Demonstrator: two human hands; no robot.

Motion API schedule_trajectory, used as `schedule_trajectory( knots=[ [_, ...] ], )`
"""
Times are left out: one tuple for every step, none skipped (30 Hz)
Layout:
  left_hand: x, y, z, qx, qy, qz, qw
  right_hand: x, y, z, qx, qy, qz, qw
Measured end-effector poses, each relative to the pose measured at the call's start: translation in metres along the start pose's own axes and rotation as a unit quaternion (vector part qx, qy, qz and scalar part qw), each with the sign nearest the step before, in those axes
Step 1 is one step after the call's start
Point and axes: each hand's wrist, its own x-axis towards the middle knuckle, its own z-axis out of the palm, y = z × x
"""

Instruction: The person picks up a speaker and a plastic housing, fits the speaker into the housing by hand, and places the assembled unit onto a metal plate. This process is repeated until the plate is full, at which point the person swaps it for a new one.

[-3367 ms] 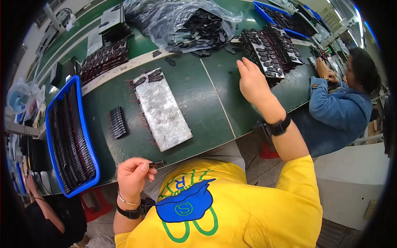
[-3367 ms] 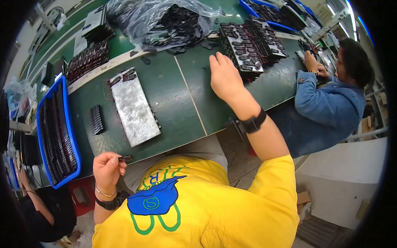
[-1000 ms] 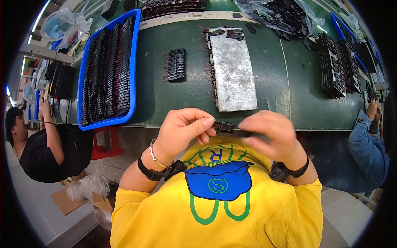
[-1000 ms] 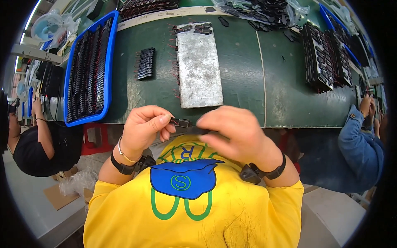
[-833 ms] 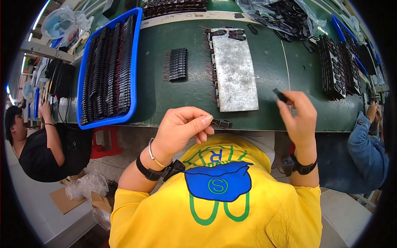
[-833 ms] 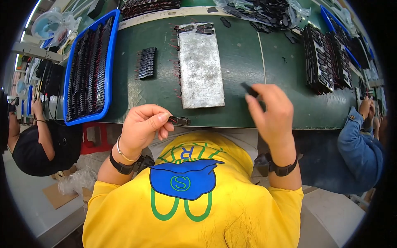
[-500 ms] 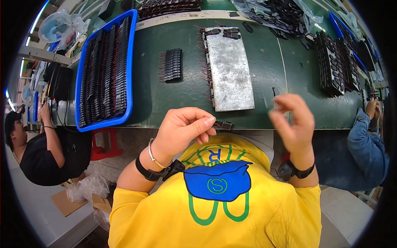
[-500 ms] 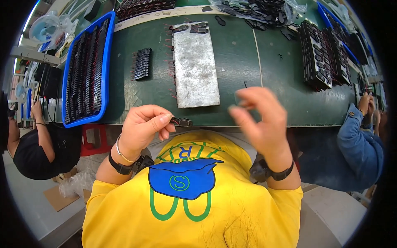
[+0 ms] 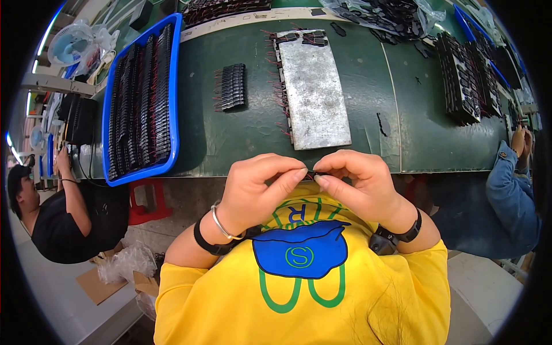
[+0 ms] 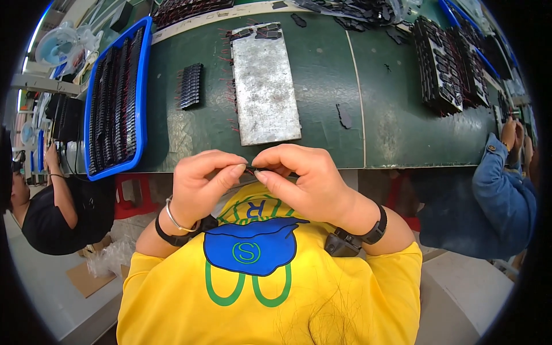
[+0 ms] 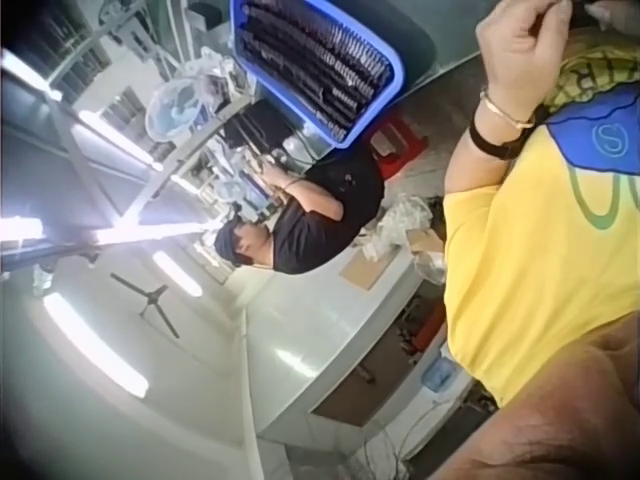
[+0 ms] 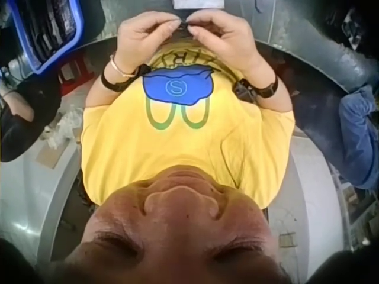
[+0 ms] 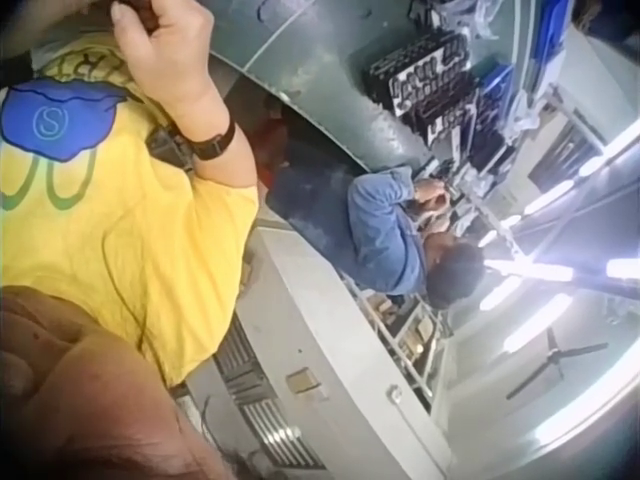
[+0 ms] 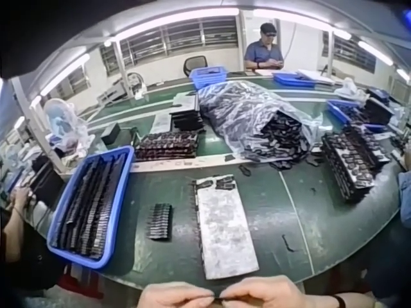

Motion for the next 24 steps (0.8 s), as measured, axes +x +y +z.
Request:
schedule_trajectory(
  knots=[
    [0.001,-0.001,0.001,0.107,0.018,0.111,0.988,-0.001,0.001,0.002,0.016,0.014,0.009,1.0],
    [0.001,-0.001,0.001,0.107,0.016,0.111,0.988,-0.002,0.002,0.003,0.031,0.029,0.017,0.999],
    [0.001,0.0,0.002,0.146,0.029,0.152,0.977,-0.002,0.002,0.004,0.032,0.03,0.018,0.999],
    [0.001,0.0,0.002,0.185,0.043,0.192,0.963,-0.002,0.002,0.005,0.027,0.046,0.01,0.999],
    [0.002,0.001,0.002,0.223,0.056,0.232,0.945,-0.002,0.002,0.006,0.022,0.061,0.002,0.998],
    [0.002,0.001,0.003,0.222,0.055,0.232,0.945,-0.002,0.002,0.006,0.017,0.076,-0.006,0.997],
    [0.002,0.002,0.003,0.215,0.045,0.244,0.945,-0.002,0.001,0.005,0.018,0.076,-0.005,0.997],
    [0.002,0.003,0.004,0.207,0.036,0.256,0.944,-0.001,0.0,0.003,-0.018,0.065,-0.03,0.997],
    [0.002,0.003,0.004,0.199,0.026,0.269,0.942,0.0,-0.001,0.001,-0.053,0.053,-0.054,0.996],
    [0.002,0.003,0.005,0.198,0.026,0.268,0.942,0.0,-0.001,0.0,-0.089,0.042,-0.078,0.992],
    [0.002,0.003,0.005,0.192,0.022,0.274,0.942,0.001,0.0,-0.001,-0.089,0.042,-0.078,0.992],
    [0.003,0.003,0.006,0.187,0.019,0.279,0.942,0.001,0.003,-0.002,-0.092,0.038,-0.098,0.99],
    [0.003,0.003,0.007,0.181,0.015,0.285,0.941,0.001,0.005,-0.003,-0.094,0.034,-0.117,0.988],
    [0.004,0.004,0.007,0.181,0.014,0.285,0.941,0.001,0.006,-0.004,-0.097,0.031,-0.137,0.985],
    [0.005,0.004,0.007,0.176,0.013,0.282,0.943,0.0,0.006,-0.005,-0.097,0.031,-0.137,0.985],
    [0.005,0.005,0.007,0.172,0.012,0.279,0.945,0.0,0.006,-0.005,-0.094,0.034,-0.138,0.985],
    [0.006,0.005,0.007,0.166,0.012,0.277,0.946,0.0,0.006,-0.006,-0.092,0.036,-0.14,0.985],
    [0.006,0.004,0.007,0.166,0.012,0.277,0.946,0.0,0.006,-0.006,-0.09,0.038,-0.141,0.985],
    [0.006,0.003,0.007,0.162,0.025,0.268,0.949,0.0,0.006,-0.006,-0.09,0.039,-0.141,0.985],
    [0.006,0.001,0.007,0.157,0.038,0.259,0.952,0.0,0.006,-0.006,-0.087,0.037,-0.139,0.986],
    [0.006,0.001,0.007,0.153,0.051,0.249,0.955,0.0,0.006,-0.006,-0.084,0.035,-0.137,0.986],
    [0.006,0.001,0.007,0.153,0.05,0.249,0.955,0.0,0.006,-0.007,-0.081,0.034,-0.135,0.987],
    [0.006,0.002,0.007,0.147,0.051,0.222,0.963,0.0,0.006,-0.007,-0.08,0.034,-0.136,0.987],
    [0.005,0.003,0.007,0.14,0.051,0.195,0.969,0.0,0.006,-0.008,-0.078,0.034,-0.137,0.987]
  ],
)
